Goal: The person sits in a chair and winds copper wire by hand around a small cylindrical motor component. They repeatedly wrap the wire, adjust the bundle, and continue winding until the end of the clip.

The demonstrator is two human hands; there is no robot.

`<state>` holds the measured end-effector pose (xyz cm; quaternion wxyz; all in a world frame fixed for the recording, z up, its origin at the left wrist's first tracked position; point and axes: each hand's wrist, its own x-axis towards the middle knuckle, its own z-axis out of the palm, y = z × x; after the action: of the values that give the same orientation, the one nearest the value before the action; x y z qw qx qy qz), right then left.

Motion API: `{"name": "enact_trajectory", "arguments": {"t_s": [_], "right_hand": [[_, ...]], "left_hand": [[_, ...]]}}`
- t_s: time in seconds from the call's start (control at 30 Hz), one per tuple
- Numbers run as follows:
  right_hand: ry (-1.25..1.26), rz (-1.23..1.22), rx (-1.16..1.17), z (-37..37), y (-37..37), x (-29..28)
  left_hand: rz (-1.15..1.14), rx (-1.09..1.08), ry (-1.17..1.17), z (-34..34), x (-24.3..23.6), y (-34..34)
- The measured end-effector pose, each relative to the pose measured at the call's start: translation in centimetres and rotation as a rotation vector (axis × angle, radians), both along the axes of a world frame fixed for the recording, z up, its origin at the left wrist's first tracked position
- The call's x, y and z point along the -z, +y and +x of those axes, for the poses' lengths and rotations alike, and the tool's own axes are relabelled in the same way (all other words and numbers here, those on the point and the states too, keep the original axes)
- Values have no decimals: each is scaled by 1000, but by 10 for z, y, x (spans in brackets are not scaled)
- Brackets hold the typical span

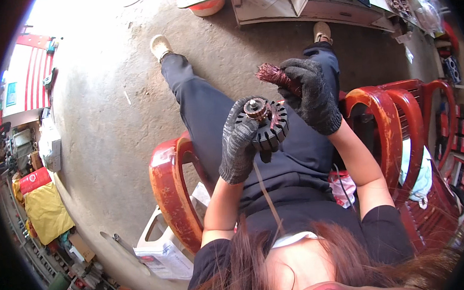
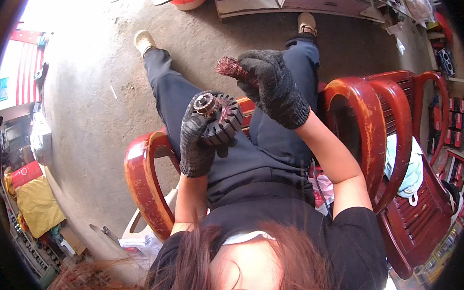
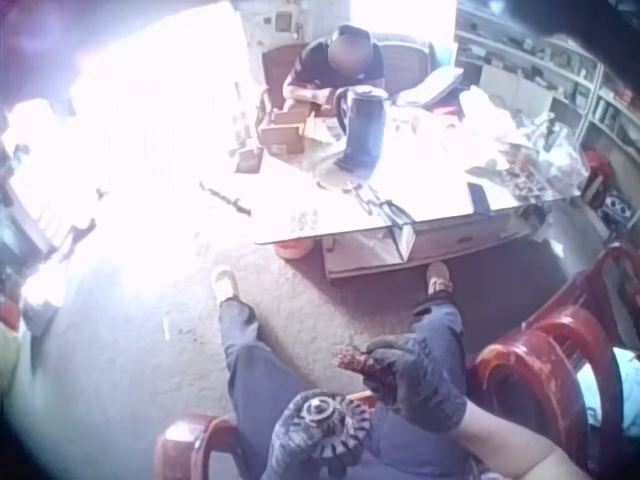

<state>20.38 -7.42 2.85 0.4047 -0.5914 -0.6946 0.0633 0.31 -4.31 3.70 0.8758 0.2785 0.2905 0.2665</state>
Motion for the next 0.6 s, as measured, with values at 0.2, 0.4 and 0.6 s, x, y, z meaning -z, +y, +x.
{"name": "enact_trajectory", "arguments": {"t_s": [0.2,0.4,0.6], "right_hand": [[37,113,-3,-6,5,11],[70,107,-32,0,-1,14],[179,-77,-124,4,-12,-3]], "left_hand": [[-90,-38,-74,1,-9,-11],[114,-33,100,2,-26,-11],[356,-127,255,-4,-35,12]]}}
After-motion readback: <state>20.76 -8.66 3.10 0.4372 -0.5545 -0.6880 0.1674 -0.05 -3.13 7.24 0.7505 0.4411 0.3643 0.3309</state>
